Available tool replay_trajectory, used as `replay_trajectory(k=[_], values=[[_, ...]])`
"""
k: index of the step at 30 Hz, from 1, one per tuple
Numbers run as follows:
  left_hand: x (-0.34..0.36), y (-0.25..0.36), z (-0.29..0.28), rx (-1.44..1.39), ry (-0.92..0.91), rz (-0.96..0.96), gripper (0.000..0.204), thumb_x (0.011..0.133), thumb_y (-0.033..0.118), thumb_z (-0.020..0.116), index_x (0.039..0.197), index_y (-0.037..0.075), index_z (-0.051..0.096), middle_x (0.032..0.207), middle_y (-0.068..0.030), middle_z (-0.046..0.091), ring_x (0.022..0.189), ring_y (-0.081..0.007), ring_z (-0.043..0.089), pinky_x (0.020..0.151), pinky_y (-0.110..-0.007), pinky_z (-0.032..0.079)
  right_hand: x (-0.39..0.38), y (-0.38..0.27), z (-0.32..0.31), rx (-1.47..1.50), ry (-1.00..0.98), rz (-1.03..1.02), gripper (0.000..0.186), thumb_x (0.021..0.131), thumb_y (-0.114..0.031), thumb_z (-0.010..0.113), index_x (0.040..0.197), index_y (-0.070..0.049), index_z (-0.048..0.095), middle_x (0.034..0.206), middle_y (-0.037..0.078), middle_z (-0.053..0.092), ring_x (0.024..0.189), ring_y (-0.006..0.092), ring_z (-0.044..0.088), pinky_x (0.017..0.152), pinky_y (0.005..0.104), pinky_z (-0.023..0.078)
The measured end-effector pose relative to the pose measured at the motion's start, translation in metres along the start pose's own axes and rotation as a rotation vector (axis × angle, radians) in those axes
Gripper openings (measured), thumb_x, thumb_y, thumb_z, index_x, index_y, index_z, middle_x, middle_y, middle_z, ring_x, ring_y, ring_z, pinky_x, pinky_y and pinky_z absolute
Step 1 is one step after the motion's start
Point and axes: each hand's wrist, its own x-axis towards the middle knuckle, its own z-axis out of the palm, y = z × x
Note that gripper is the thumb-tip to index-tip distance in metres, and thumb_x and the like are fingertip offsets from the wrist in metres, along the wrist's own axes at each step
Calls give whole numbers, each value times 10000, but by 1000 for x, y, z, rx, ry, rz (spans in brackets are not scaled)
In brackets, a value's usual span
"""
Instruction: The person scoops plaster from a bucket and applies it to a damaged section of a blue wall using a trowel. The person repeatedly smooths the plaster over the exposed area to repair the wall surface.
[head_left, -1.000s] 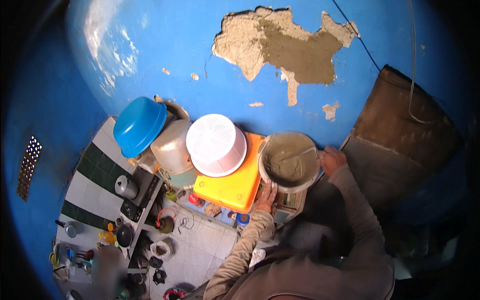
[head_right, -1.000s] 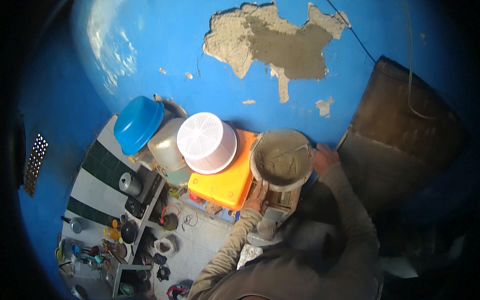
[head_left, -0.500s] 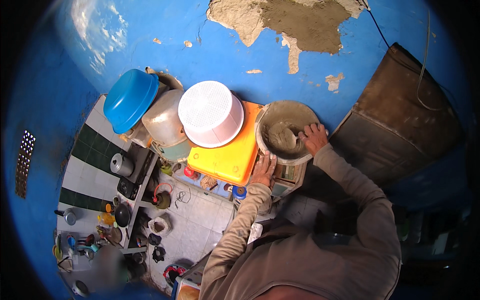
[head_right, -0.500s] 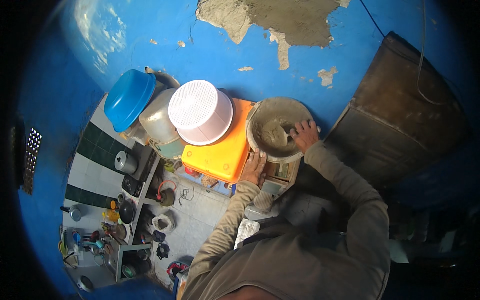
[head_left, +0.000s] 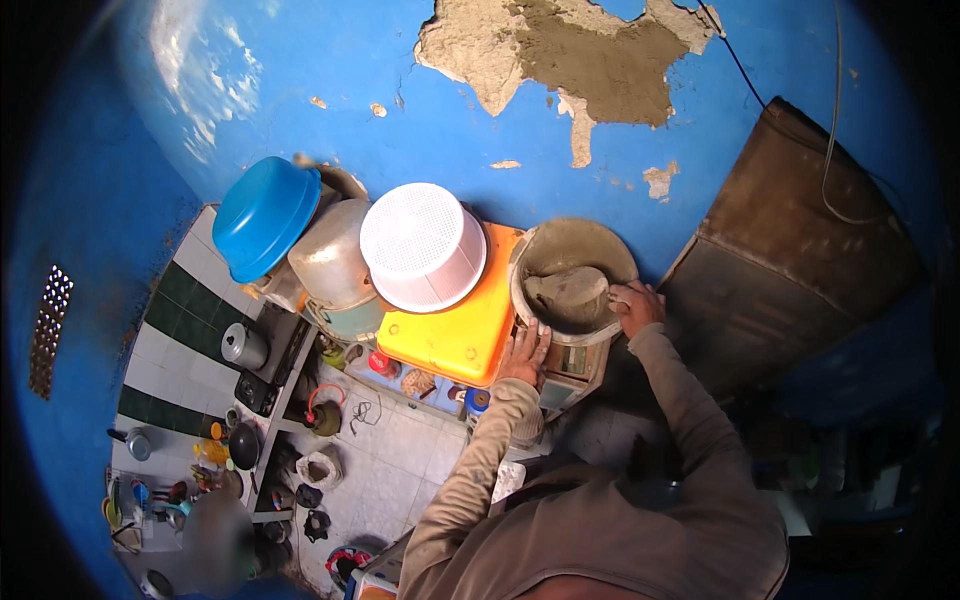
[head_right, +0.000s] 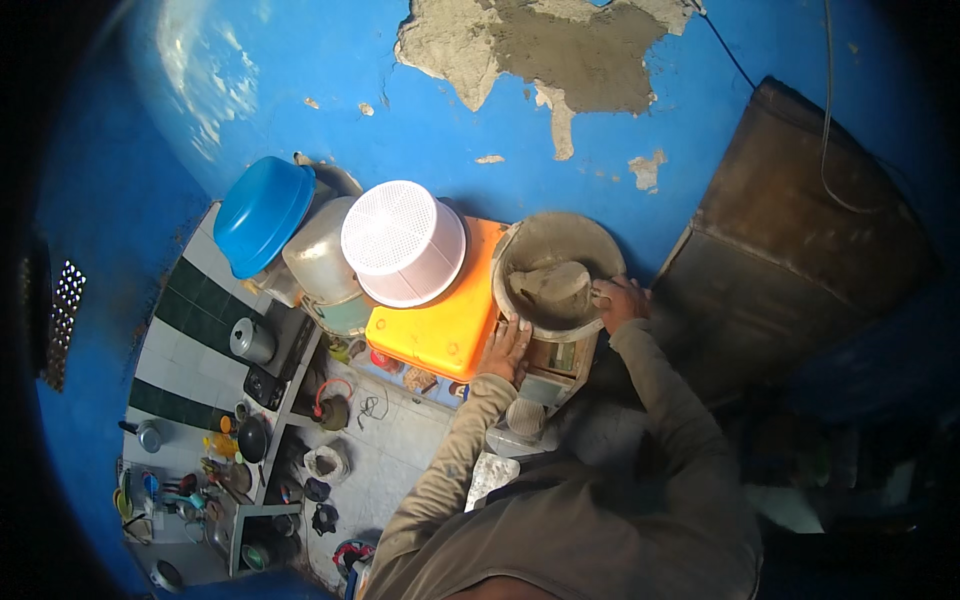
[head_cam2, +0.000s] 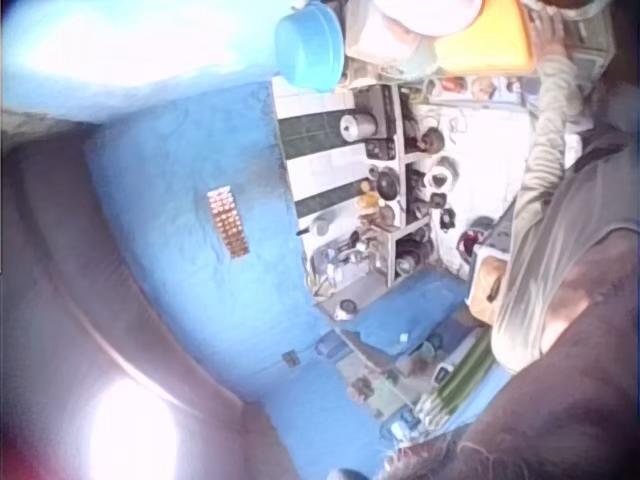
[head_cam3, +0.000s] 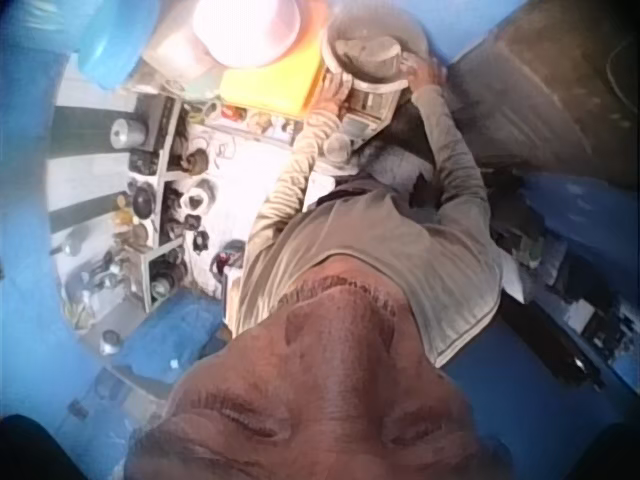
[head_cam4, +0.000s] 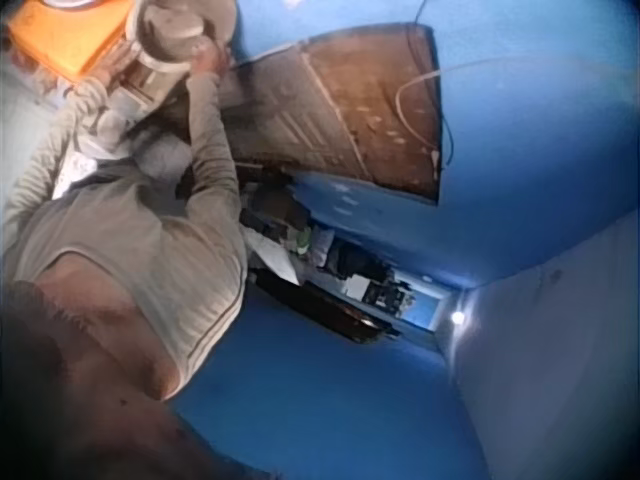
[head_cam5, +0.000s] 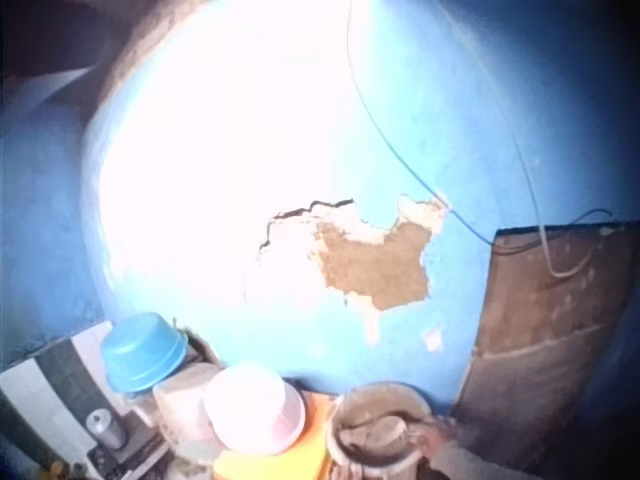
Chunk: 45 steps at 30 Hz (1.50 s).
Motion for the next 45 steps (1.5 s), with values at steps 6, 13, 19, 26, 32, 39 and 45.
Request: replay_trajectory(k=[6,13,19,26,32,39,45], values=[[-2,0,-1,4,-25,-22,777,804,117,598,1480,165,217,1537,-172,142,1369,-403,239,1119,-496,201,-8,27,-8,592,53,119,334,796,-112,689,1113,-25,630,950,73,584,914,195,582,807,343,469],[-7,-1,2,-47,-14,-28,776,800,114,604,1478,173,230,1531,-173,161,1361,-401,254,1116,-492,202,-32,41,6,787,173,178,379,817,-93,676,1153,58,588,1034,91,598,926,165,572,814,301,470],[-2,-3,6,-47,22,3,791,819,152,568,1495,214,162,1552,-123,120,1375,-367,246,1110,-493,223,-24,26,-24,847,175,225,343,800,-115,673,1108,27,618,1029,85,587,936,183,587,821,317,481],[-4,-5,7,-51,24,15,769,829,152,551,1493,200,166,1550,-130,120,1364,-393,252,1086,-524,255,-8,22,-75,804,281,-9,331,780,-95,683,1080,34,630,1013,76,569,899,153,556,776,283,456],[-4,-5,6,-46,32,21,789,794,146,569,1486,167,191,1545,-151,127,1351,-408,267,1072,-516,269,12,-13,-154,914,216,-164,306,806,-84,665,1068,69,621,1030,81,570,924,152,530,801,293,438],[-6,-5,7,-62,65,35,794,770,130,571,1481,154,217,1531,-180,161,1320,-429,309,1058,-506,286,44,-40,-210,1048,164,-322,291,841,-83,650,1085,71,613,1005,98,604,911,151,532,782,288,440],[-3,-6,7,-75,43,22,772,792,158,581,1479,166,227,1536,-173,146,1330,-419,301,1066,-514,284,96,-36,-233,1082,175,-232,399,893,-252,612,1125,72,596,904,98,639,797,135,585,695,263,476]])
